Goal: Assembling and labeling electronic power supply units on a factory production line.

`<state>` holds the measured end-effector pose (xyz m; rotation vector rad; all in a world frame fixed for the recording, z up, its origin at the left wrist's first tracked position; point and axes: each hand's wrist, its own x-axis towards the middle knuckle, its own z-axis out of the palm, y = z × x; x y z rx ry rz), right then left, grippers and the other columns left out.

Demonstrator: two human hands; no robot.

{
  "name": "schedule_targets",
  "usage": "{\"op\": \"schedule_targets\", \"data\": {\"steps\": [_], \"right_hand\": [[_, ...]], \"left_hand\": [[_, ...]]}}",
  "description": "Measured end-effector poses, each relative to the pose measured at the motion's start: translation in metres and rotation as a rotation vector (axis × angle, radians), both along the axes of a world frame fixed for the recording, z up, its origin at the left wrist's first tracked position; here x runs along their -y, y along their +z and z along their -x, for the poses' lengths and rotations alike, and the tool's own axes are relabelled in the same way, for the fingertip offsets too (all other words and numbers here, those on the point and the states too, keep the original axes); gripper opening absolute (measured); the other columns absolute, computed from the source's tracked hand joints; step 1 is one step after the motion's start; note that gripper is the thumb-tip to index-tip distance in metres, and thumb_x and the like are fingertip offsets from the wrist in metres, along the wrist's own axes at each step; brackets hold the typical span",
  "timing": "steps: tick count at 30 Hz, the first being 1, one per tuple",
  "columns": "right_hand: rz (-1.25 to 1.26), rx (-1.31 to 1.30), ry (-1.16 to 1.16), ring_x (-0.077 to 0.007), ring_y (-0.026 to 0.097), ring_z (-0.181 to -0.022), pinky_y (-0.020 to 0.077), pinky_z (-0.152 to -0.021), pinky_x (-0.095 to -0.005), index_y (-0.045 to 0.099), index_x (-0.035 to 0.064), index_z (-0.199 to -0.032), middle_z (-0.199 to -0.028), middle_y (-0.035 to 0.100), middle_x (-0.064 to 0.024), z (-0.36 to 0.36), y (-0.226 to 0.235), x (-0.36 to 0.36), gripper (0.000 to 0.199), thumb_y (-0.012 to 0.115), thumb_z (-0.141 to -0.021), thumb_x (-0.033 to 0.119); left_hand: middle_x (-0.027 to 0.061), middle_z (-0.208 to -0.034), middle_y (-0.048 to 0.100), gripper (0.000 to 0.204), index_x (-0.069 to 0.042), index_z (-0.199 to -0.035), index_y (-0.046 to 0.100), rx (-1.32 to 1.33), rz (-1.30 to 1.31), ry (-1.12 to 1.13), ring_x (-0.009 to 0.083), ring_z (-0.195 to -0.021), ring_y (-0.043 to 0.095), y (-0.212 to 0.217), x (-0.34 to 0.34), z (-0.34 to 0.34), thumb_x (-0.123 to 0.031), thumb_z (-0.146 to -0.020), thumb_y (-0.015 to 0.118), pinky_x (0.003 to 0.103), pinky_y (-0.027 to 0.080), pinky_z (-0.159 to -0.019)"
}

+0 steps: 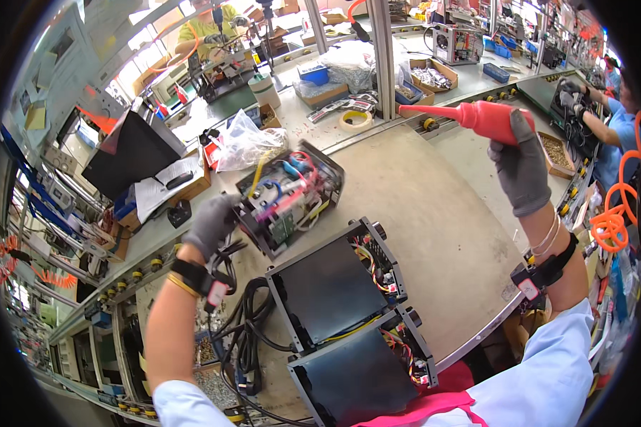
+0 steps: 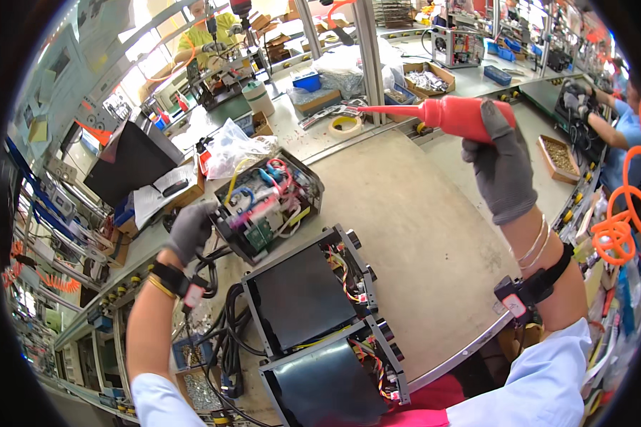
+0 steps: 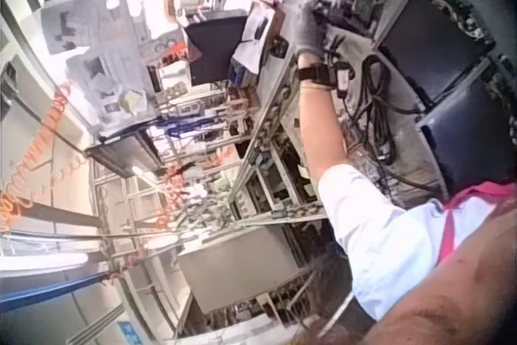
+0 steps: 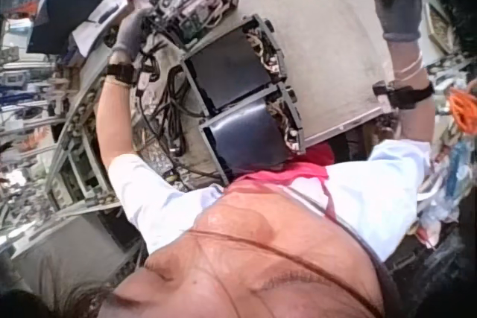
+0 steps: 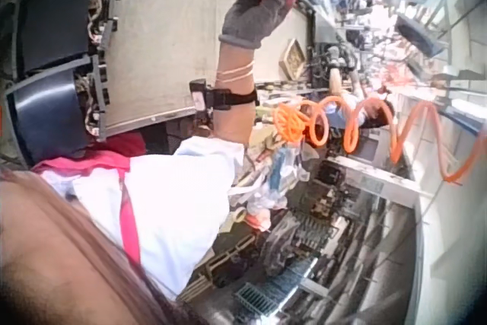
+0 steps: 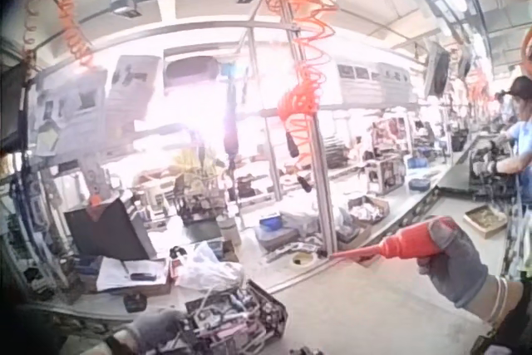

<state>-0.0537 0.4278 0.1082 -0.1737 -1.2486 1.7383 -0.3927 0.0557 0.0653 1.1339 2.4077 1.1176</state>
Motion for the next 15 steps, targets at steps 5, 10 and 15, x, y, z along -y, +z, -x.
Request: {"op": "schedule_targets", "data": {"steps": [5, 10, 15], "right_hand": [[-0.377, 0.047, -0.101, -0.0108, 0.059, -0.078, 0.047, -0.061, -0.0239, 0.054, 0.0029, -0.122, -0.1, 0.061, -0.0061, 0.02, 0.03, 0.015, 0.041, 0.069, -0.086, 0.012], [-0.844, 0.092, -0.107, -0.0184, 0.062, -0.102, 0.0511, -0.088, -0.032, 0.055, 0.0065, -0.115, -0.106, 0.064, -0.0074, 0.081, -0.003, 0.044, 0.05, 0.08, -0.072, 0.008], [-1.191, 0.044, -0.081, -0.0269, 0.066, -0.088, 0.0534, -0.079, -0.0348, 0.058, 0.0078, -0.107, -0.098, 0.066, -0.0094, 0.125, -0.03, 0.079, 0.046, 0.081, -0.067, 0.01]], "left_hand": [[-0.0034, -0.048, 0.037, 0.036, -0.016, -0.067, 0.052, 0.565, 0.123, 0.384, 0.0102, -0.034, 0.031, 0.002, 0.008, -0.026, -0.043, -0.09, 0.049, 0.026, 0.021, -0.032], [0.0007, -0.059, 0.054, 0.036, -0.009, -0.085, 0.062, 0.455, -0.007, 0.36, 0.0108, -0.043, 0.042, -0.018, 0.023, -0.036, -0.04, -0.093, 0.045, 0.026, 0.031, -0.042], [0.0034, -0.059, 0.05, 0.033, -0.008, -0.08, 0.057, -0.026, 0.01, 0.135, 0.0151, -0.046, 0.045, -0.042, 0.034, -0.013, -0.038, -0.092, 0.048, 0.03, 0.035, -0.042]]}}
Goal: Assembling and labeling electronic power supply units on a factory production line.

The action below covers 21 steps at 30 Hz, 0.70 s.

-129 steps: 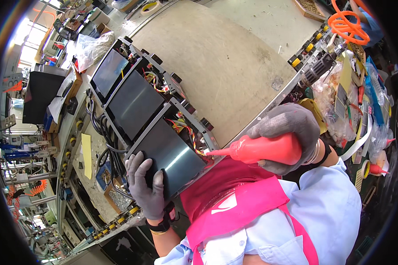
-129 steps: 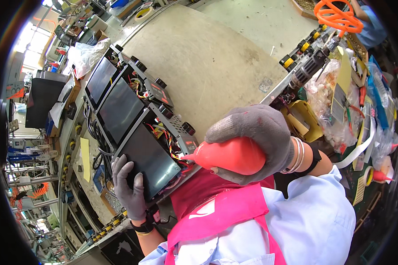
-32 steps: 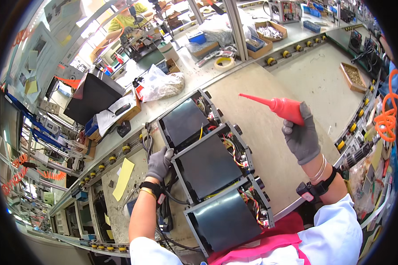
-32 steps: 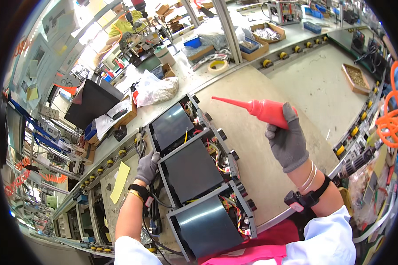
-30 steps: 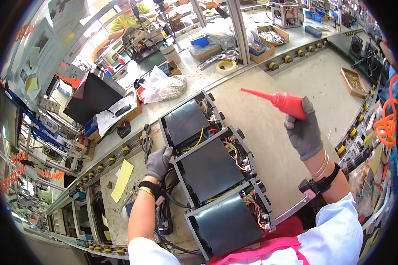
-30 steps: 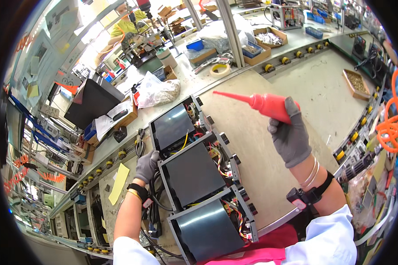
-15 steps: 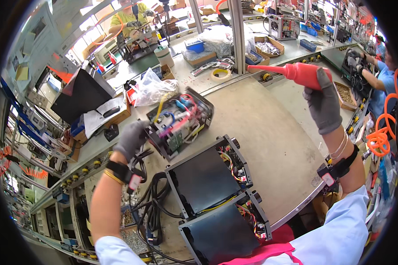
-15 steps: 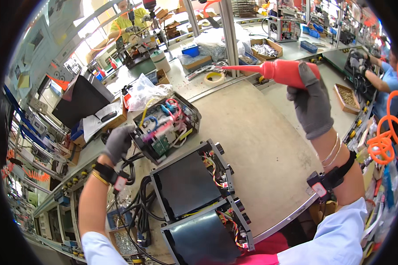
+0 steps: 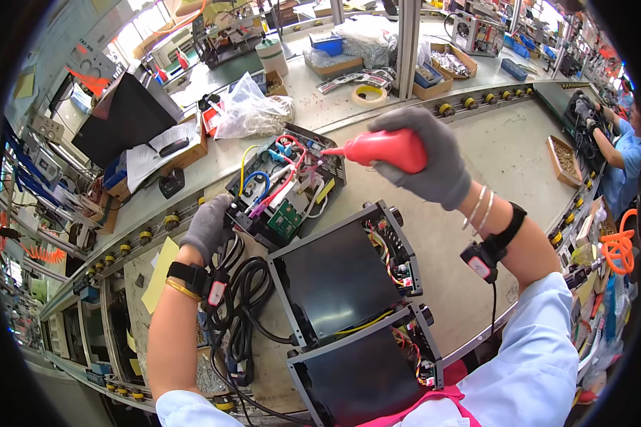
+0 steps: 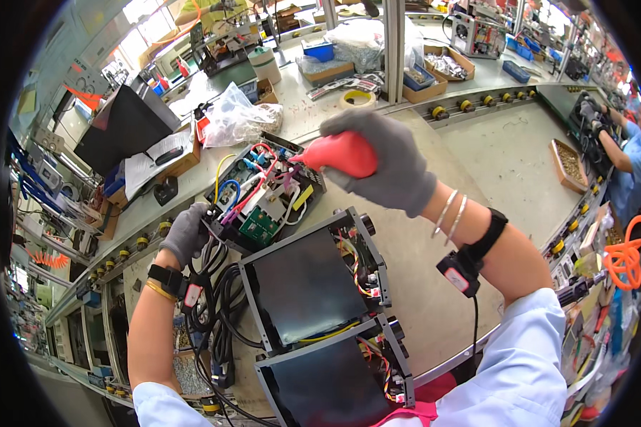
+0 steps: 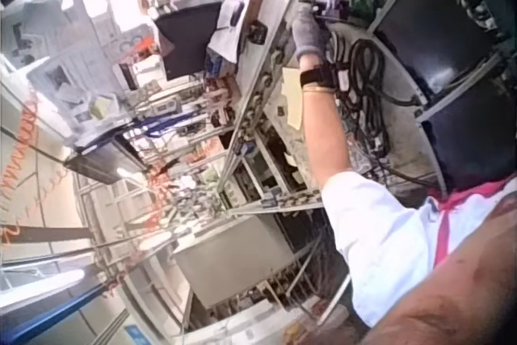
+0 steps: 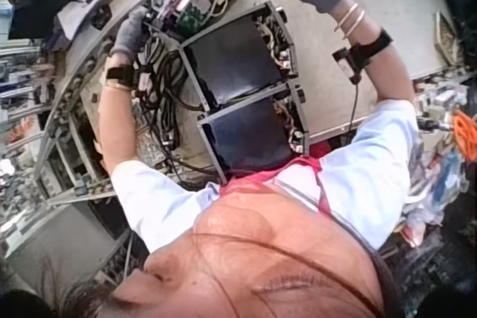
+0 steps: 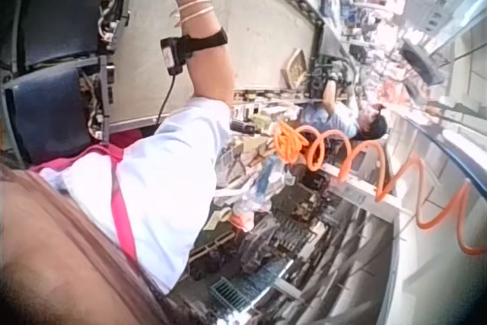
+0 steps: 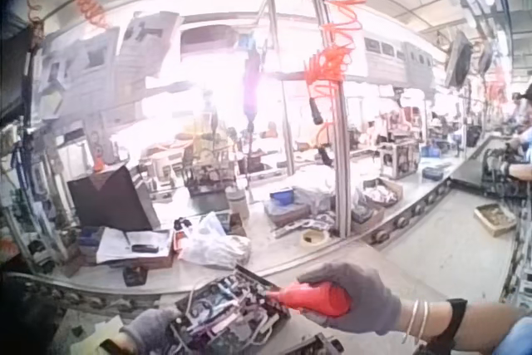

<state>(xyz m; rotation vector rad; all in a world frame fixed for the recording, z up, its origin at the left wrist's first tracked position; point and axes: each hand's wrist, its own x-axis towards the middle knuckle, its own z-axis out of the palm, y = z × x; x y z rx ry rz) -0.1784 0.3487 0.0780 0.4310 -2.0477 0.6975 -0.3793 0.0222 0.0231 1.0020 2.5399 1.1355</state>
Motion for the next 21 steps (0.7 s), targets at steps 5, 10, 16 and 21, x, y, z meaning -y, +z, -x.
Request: {"op": "schedule_targets", "data": {"steps": [5, 10, 16, 21], "right_hand": [[-0.096, -0.001, 0.078, -0.0298, 0.065, -0.086, 0.0538, -0.076, -0.0381, 0.058, 0.0094, -0.104, -0.097, 0.067, -0.0086, 0.027, -0.023, 0.015, 0.042, 0.079, -0.067, 0.007], [-0.222, -0.021, 0.055, -0.0292, 0.066, -0.086, 0.0539, -0.074, -0.0387, 0.058, 0.0114, -0.106, -0.098, 0.067, -0.0075, 0.042, -0.042, 0.016, 0.045, 0.077, -0.065, 0.007], [-0.307, 0.006, 0.035, -0.0281, 0.065, -0.088, 0.0531, -0.075, -0.0385, 0.057, 0.0129, -0.11, -0.101, 0.066, -0.0069, 0.04, -0.035, 0.023, 0.05, 0.078, -0.065, 0.009], [-0.322, 0.028, 0.023, -0.0275, 0.065, -0.089, 0.0522, -0.077, -0.0387, 0.057, 0.0136, -0.111, -0.101, 0.065, -0.0066, 0.036, -0.036, 0.021, 0.052, 0.078, -0.064, 0.009]], "left_hand": [[0.0206, -0.075, 0.064, 0.019, -0.002, -0.099, 0.058, -0.312, 0.285, -0.046, 0.0325, -0.068, 0.066, -0.017, 0.015, 0.01, 0.001, -0.08, 0.06, 0.039, 0.049, -0.059], [0.0131, -0.063, 0.058, 0.021, -0.004, -0.093, 0.059, 0.188, 0.156, 0.16, 0.0213, -0.055, 0.057, -0.01, -0.003, 0.004, -0.021, -0.094, 0.048, 0.034, 0.043, -0.05], [0.01, -0.062, 0.055, 0.034, -0.003, -0.084, 0.06, -0.261, -0.064, -0.05, 0.0179, -0.054, 0.052, -0.049, 0.011, 0.025, -0.03, -0.096, 0.045, 0.032, 0.04, -0.05], [0.0075, -0.063, 0.054, 0.039, -0.002, -0.082, 0.061, 0.053, -0.201, 0.041, 0.0152, -0.055, 0.049, -0.042, 0.003, 0.014, -0.036, -0.096, 0.046, 0.03, 0.038, -0.051]]}}
